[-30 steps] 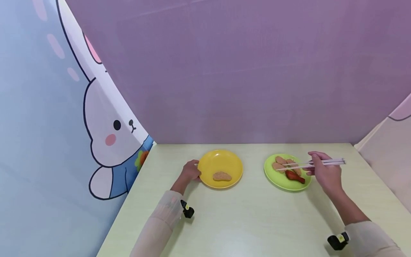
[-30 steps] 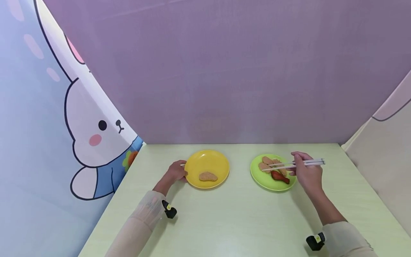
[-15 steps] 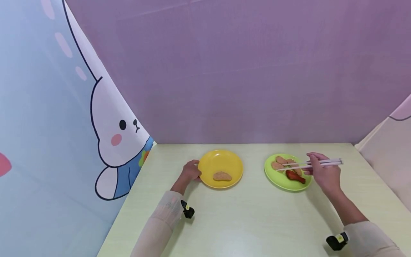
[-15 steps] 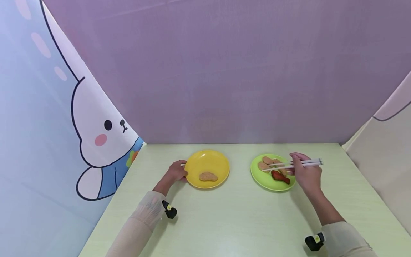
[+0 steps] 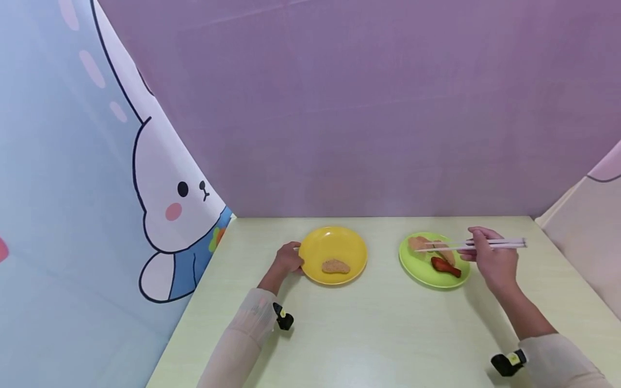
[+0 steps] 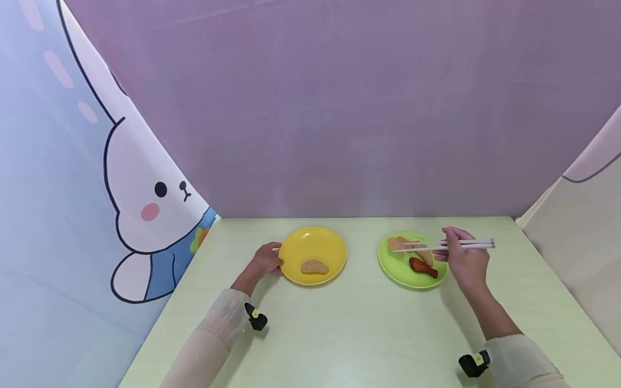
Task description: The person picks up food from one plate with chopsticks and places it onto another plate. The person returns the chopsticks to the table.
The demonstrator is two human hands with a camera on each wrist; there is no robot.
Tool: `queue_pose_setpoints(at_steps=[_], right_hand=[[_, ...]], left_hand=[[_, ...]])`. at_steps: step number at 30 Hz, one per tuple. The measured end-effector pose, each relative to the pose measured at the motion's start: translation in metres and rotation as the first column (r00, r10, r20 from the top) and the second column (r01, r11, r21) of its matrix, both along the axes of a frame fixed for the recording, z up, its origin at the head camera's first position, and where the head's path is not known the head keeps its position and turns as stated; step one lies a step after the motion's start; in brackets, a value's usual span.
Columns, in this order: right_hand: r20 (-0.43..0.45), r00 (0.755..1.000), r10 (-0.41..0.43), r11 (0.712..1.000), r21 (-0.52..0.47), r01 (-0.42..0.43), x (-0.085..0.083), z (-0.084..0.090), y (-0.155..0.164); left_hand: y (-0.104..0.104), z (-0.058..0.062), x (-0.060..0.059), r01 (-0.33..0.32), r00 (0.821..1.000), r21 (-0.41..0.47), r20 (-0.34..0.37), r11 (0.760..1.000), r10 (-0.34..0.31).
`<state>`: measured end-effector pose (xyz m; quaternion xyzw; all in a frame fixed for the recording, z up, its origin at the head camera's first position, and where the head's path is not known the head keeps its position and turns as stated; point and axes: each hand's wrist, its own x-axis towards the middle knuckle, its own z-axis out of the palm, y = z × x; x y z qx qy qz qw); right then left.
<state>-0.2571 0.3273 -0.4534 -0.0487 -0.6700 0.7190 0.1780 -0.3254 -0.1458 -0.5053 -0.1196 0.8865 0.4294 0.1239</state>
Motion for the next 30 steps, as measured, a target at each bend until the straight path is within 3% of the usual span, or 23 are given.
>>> queue_pose_setpoints(at_steps=[7, 16, 24, 30], right_hand=[[-0.023, 0.999, 0.034, 0.996, -0.083, -0.036, -0.002, 0.003, -0.011], [0.003, 0.999, 0.035, 0.999, -0.027, -0.035, -0.004, 0.004, -0.027], [0.007, 0.999, 0.040, 0.995, -0.094, -0.039, -0.012, 0.004, -0.046], [-0.017, 0.996, 0.085, 0.988, -0.127, -0.087, -0.015, 0.000, -0.059]], left_hand=[[-0.001, 0.001, 0.001, 0.009, 1.000, 0.002, -0.019, 1.000, -0.009], [0.000, 0.002, 0.005, 0.027, 0.999, -0.015, -0.039, 1.000, -0.027], [-0.002, 0.001, 0.001, 0.025, 0.999, -0.023, -0.028, 0.999, -0.026], [-0.002, -0.001, 0.003, 0.028, 0.998, -0.026, -0.048, 0.999, -0.030]])
